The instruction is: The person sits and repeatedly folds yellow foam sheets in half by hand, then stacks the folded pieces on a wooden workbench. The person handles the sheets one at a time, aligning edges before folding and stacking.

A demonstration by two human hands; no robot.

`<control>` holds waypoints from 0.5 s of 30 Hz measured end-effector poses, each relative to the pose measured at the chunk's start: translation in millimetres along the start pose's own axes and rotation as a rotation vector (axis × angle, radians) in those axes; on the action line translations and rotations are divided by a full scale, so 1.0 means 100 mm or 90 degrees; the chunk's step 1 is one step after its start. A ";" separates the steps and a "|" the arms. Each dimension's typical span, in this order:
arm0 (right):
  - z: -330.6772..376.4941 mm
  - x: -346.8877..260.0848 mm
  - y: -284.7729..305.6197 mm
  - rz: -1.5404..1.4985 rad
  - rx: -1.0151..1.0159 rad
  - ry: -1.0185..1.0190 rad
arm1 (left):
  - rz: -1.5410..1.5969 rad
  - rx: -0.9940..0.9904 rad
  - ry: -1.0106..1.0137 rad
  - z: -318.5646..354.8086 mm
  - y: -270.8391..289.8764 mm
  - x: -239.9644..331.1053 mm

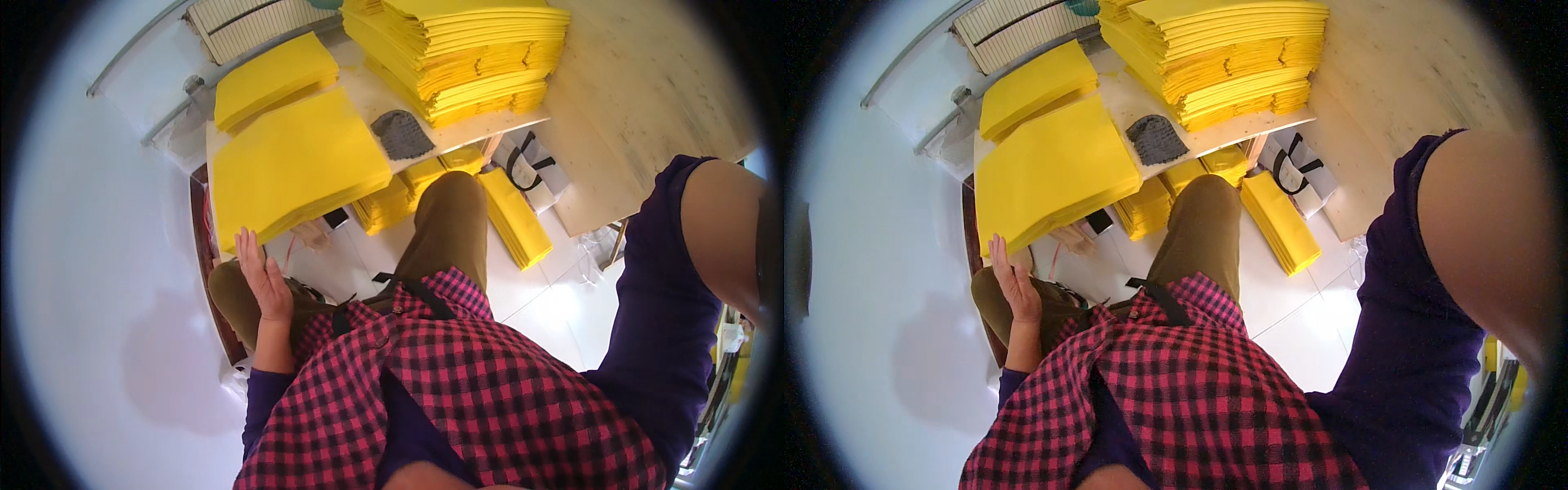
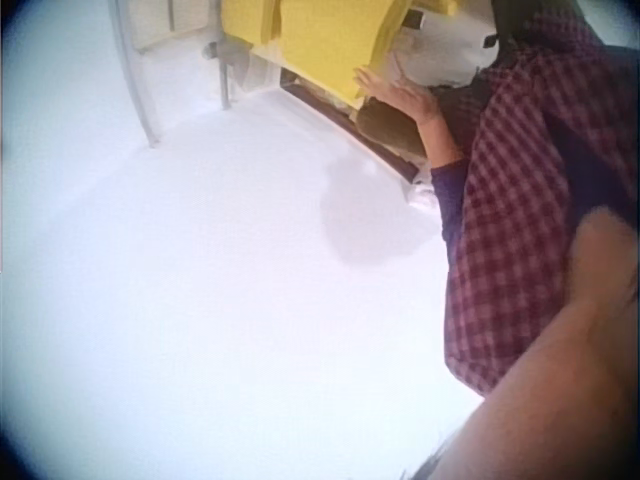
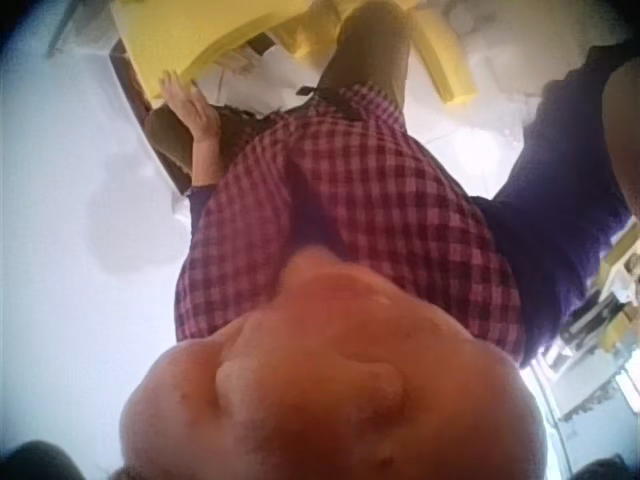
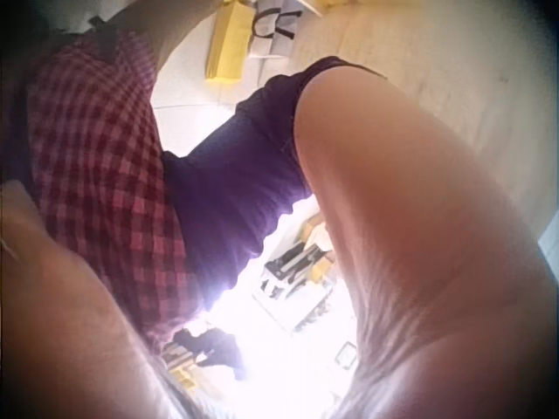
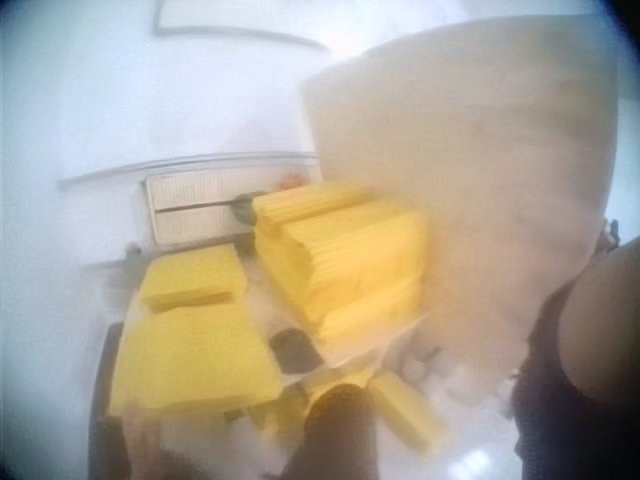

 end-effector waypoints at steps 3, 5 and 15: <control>0.26 0.31 -0.07 0.056 -0.007 -0.068 | -0.044 -0.013 0.003 0.19 0.01 -0.14; 0.43 0.49 -0.06 0.080 -0.012 -0.111 | -0.046 -0.022 -0.007 0.28 -0.02 -0.15; 1.03 1.25 -0.14 0.093 -0.047 -0.264 | -0.048 -0.125 -0.004 0.47 -0.12 -0.19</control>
Point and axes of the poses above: each hand's wrist, its own z-axis away from the middle knuckle, its own y-axis out of the back of the hand, x = y × z, the point moved 9 cm from there along -z, towards the middle knuckle, and after that the axes turned 4 degrees about -z, right-handed, at the moved point
